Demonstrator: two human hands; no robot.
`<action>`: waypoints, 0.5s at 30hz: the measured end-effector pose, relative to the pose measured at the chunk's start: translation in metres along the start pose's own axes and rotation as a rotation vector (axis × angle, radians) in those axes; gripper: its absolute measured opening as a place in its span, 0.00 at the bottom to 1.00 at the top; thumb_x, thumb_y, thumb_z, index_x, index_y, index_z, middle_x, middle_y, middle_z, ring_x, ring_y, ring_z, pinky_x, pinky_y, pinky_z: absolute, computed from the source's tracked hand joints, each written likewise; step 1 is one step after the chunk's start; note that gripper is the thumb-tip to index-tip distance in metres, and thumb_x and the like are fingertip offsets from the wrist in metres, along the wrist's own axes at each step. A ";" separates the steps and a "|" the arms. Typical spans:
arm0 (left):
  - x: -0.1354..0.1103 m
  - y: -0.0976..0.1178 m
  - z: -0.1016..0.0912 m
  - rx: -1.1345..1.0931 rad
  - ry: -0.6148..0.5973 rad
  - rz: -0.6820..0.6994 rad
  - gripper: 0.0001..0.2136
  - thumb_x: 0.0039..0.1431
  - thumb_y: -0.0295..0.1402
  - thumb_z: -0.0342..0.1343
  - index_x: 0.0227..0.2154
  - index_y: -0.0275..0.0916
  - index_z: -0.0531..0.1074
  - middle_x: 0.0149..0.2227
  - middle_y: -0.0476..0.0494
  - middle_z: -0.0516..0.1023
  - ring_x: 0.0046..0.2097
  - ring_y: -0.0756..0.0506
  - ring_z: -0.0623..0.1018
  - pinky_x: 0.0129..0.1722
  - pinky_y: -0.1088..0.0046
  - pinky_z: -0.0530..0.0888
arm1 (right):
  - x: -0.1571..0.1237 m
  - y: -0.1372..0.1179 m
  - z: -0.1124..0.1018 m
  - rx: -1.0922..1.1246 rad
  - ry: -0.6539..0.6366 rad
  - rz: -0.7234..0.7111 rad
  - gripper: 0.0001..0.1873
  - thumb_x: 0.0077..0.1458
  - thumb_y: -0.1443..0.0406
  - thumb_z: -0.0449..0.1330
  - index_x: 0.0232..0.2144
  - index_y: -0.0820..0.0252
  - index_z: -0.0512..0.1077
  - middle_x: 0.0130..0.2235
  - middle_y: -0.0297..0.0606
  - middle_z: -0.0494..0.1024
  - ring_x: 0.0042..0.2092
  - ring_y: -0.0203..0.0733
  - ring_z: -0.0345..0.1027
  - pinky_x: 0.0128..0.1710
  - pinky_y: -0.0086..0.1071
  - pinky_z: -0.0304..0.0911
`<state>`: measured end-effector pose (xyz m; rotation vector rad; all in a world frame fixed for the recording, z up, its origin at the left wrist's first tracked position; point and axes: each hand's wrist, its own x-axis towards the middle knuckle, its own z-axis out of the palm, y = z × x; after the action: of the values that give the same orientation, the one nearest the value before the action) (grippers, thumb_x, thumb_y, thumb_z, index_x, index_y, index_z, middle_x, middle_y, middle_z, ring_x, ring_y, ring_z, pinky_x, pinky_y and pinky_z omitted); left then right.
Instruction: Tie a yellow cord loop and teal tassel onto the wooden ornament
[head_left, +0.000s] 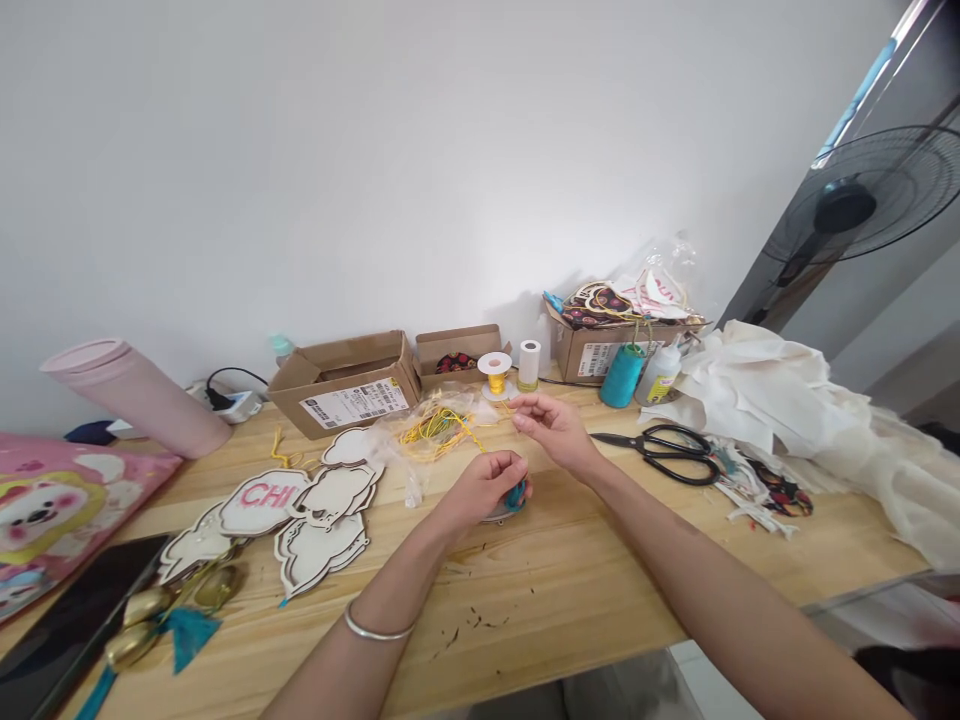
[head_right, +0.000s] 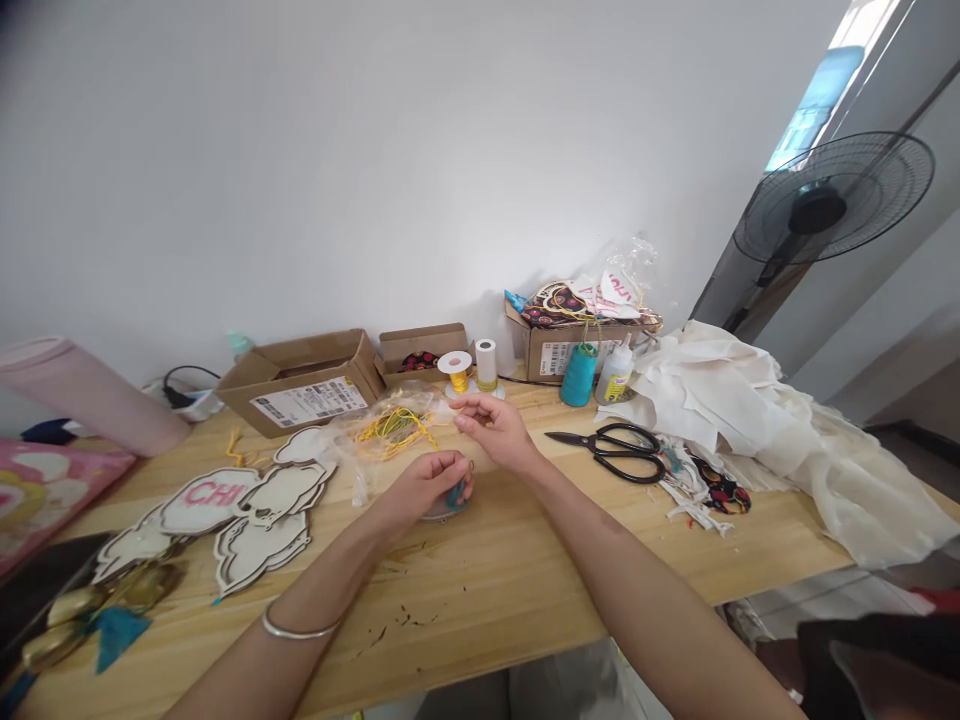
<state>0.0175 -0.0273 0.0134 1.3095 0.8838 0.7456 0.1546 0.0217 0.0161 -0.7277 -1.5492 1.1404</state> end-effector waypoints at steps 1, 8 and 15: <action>-0.001 0.001 0.001 0.020 -0.012 0.010 0.17 0.50 0.45 0.51 0.20 0.34 0.66 0.20 0.49 0.67 0.22 0.55 0.63 0.25 0.78 0.59 | 0.000 0.002 0.001 -0.014 -0.007 0.013 0.11 0.45 0.61 0.58 0.33 0.59 0.69 0.25 0.32 0.68 0.28 0.32 0.60 0.29 0.28 0.57; -0.003 0.000 0.004 -0.116 0.021 0.060 0.15 0.50 0.43 0.52 0.20 0.35 0.66 0.21 0.50 0.66 0.23 0.54 0.64 0.26 0.77 0.59 | 0.003 0.011 -0.009 -0.287 0.106 -0.050 0.10 0.48 0.60 0.57 0.34 0.58 0.71 0.37 0.38 0.73 0.38 0.38 0.62 0.38 0.32 0.57; 0.000 -0.006 -0.006 -0.258 0.181 0.101 0.12 0.50 0.40 0.54 0.21 0.34 0.66 0.21 0.51 0.66 0.23 0.55 0.64 0.26 0.77 0.61 | 0.000 -0.014 -0.021 -0.037 -0.401 0.191 0.13 0.47 0.57 0.58 0.31 0.60 0.73 0.30 0.35 0.74 0.33 0.36 0.66 0.36 0.30 0.60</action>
<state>0.0126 -0.0249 0.0071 1.0755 0.8374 1.0352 0.1764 0.0230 0.0290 -0.7124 -1.8663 1.4697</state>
